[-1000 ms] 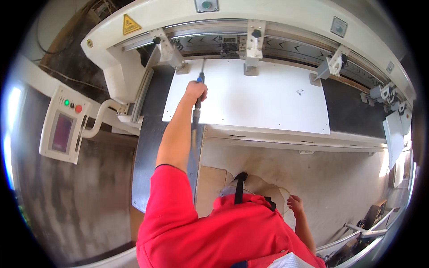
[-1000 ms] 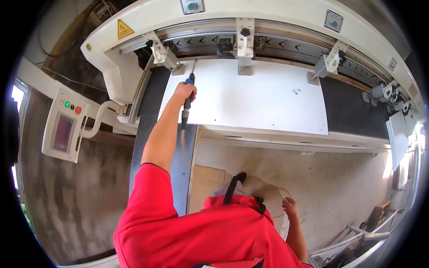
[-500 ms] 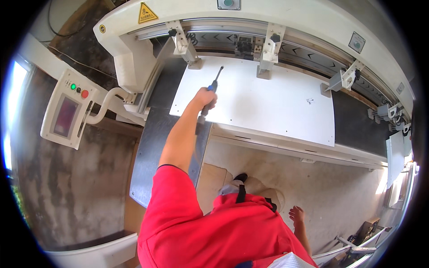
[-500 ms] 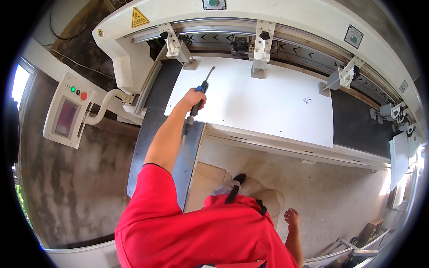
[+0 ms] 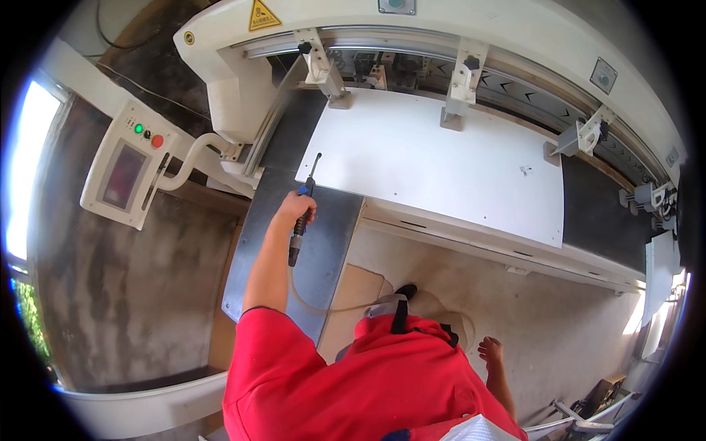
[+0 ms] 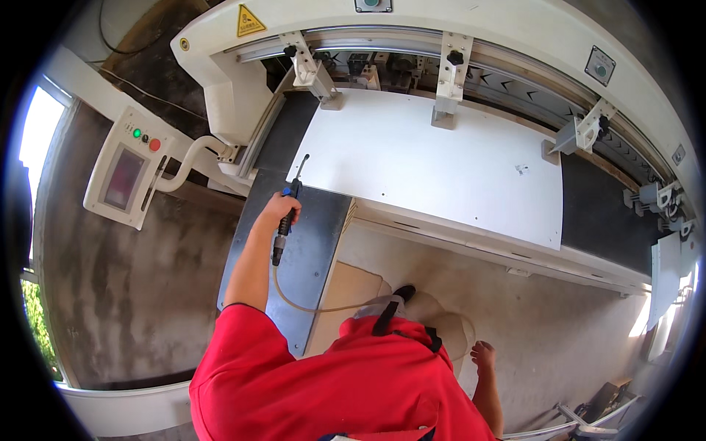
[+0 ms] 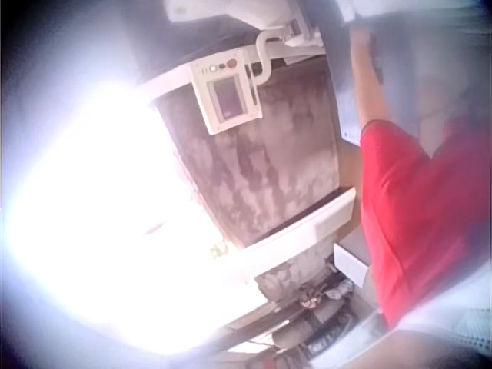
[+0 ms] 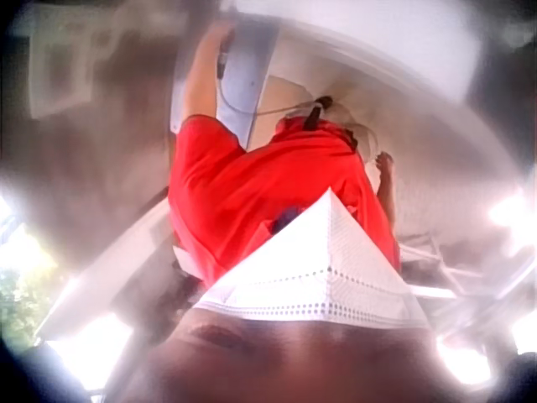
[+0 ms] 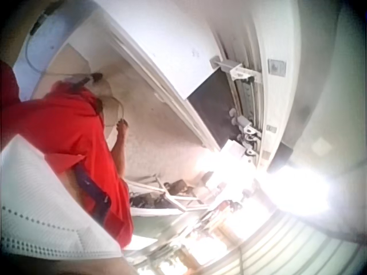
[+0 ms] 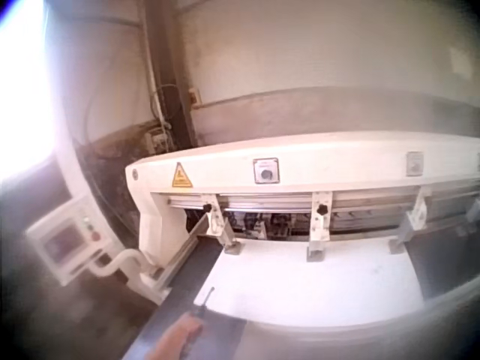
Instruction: The person uses a handheld air blower to clean dust from white rectangular panels on a machine bed and a green conveyor table. They repeatedly pick up, blow, and stack the panels, moving between the two workstations throughout the clip.
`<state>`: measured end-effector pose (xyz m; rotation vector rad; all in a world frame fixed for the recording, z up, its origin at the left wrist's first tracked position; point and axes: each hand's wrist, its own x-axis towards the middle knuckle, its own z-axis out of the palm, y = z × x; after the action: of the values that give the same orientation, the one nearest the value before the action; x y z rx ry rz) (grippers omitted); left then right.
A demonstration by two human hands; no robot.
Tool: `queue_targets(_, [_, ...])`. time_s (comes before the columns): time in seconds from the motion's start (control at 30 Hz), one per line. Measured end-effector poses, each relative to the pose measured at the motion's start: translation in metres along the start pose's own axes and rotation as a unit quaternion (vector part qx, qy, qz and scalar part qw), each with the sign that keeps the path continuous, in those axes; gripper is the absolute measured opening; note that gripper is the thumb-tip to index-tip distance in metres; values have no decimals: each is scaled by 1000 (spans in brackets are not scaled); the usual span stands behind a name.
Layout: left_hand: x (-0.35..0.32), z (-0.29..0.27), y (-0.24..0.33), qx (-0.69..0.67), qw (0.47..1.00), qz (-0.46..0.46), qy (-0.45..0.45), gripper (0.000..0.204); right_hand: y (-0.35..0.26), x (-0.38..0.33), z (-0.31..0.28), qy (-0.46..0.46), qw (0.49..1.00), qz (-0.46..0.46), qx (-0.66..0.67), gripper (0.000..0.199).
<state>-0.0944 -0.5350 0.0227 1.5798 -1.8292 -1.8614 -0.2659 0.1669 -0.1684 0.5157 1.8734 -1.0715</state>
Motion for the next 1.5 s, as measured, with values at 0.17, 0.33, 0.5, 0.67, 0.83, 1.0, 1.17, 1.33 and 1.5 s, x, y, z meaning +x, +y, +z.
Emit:
queue_targets(0.17, [-23, -5, -4, -46, 998, -35, 36, 7, -8, -1, 10, 11, 1000, -1, 22, 26])
queue_targets(0.33, [-25, -2, -15, -26, 999, -30, 22, 9, -11, 4, 18, -14, 999, -22, 20, 34])
queue_targets(0.5, [-42, 40, -5, 53, 996, 0, -70, 11, -9, 3, 19, -11, 999, -28, 9, 36])
queue_targets(0.67, [-28, 40, 0, 53, 997, 41, -25, 13, 8, 10, 4, -12, 1000, -12, 8, 33])
queue_targets(0.83, [-16, -4, -11, -24, 996, 2, 90, 10, 5, -2, 2, 12, 999, 1, 48, 21])
queue_targets(1.0, [-69, 47, -11, 107, 987, -40, -114, 11, 12, -1, 2, 10, 999, 11, 52, 20])
queue_targets(1.17, [-38, -8, -38, 43, 999, 3, 22, 10, -10, -8, 13, 7, 999, -11, 33, 18])
queue_targets(1.33, [-77, 6, -25, 83, 990, -45, -101, 10, -8, 21, 7, -38, 999, -24, 16, 29])
queue_targets(1.5, [-71, 4, -24, 177, 984, -12, -3, 5, -21, 20, 16, -17, 999, -23, -25, 31])
